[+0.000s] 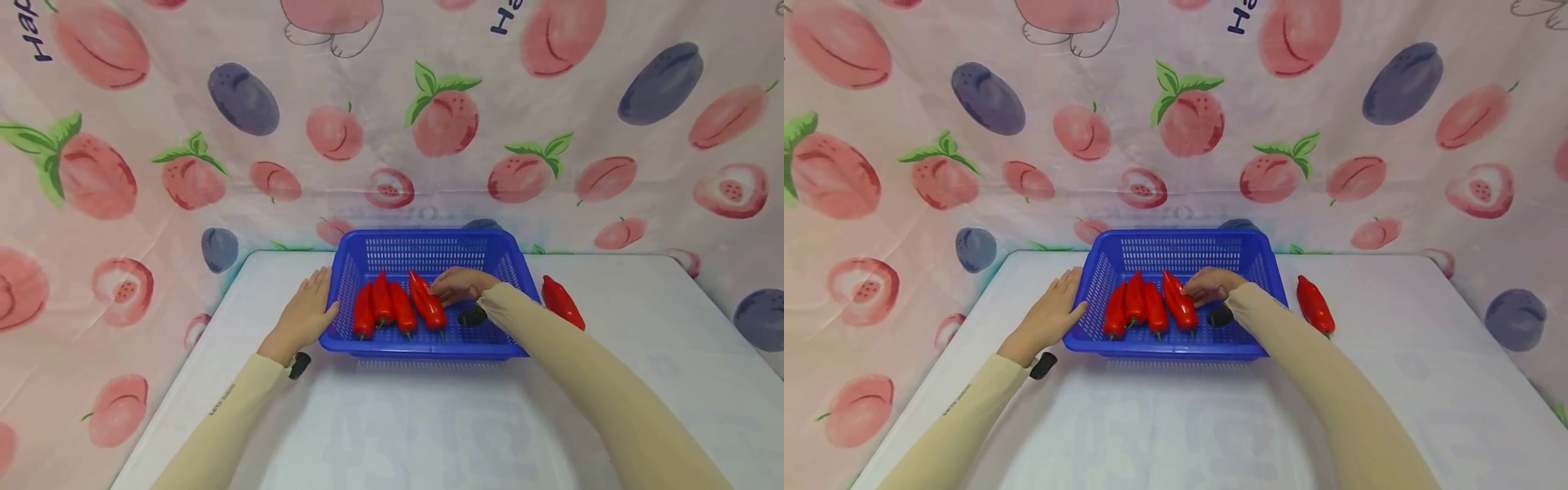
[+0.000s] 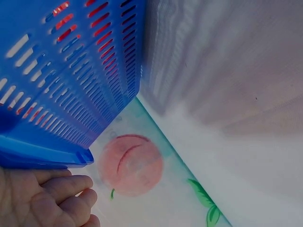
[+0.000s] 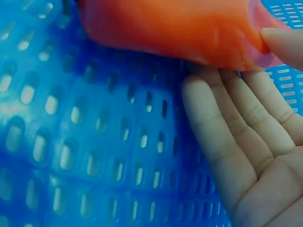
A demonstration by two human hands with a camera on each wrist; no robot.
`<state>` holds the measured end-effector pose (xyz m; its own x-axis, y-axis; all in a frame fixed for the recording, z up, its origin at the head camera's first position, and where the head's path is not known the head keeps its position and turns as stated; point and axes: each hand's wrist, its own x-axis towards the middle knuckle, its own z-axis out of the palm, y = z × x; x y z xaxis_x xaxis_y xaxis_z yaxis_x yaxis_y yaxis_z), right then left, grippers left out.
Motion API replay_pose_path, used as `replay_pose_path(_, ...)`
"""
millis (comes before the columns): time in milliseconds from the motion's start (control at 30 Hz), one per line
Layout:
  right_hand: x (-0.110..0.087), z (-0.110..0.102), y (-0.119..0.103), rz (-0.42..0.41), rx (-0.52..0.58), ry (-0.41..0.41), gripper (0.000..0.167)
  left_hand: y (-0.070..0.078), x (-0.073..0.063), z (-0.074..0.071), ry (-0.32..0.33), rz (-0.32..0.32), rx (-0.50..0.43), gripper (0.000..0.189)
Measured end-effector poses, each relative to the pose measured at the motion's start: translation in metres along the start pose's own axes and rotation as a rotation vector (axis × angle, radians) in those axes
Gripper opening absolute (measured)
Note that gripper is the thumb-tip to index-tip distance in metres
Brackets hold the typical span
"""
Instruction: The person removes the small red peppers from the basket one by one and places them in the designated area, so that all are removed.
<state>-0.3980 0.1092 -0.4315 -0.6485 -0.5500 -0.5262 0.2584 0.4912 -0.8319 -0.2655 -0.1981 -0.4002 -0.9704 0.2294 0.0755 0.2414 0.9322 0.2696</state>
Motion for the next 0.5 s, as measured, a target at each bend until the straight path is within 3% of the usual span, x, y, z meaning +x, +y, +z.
replay_pose_path(500,-0.0032,0.0002,-0.0021,-0.011,-0.022,-0.01,0.011,-0.0001,-0.0013,0.0011,0.007,0.01,0.003,0.069)
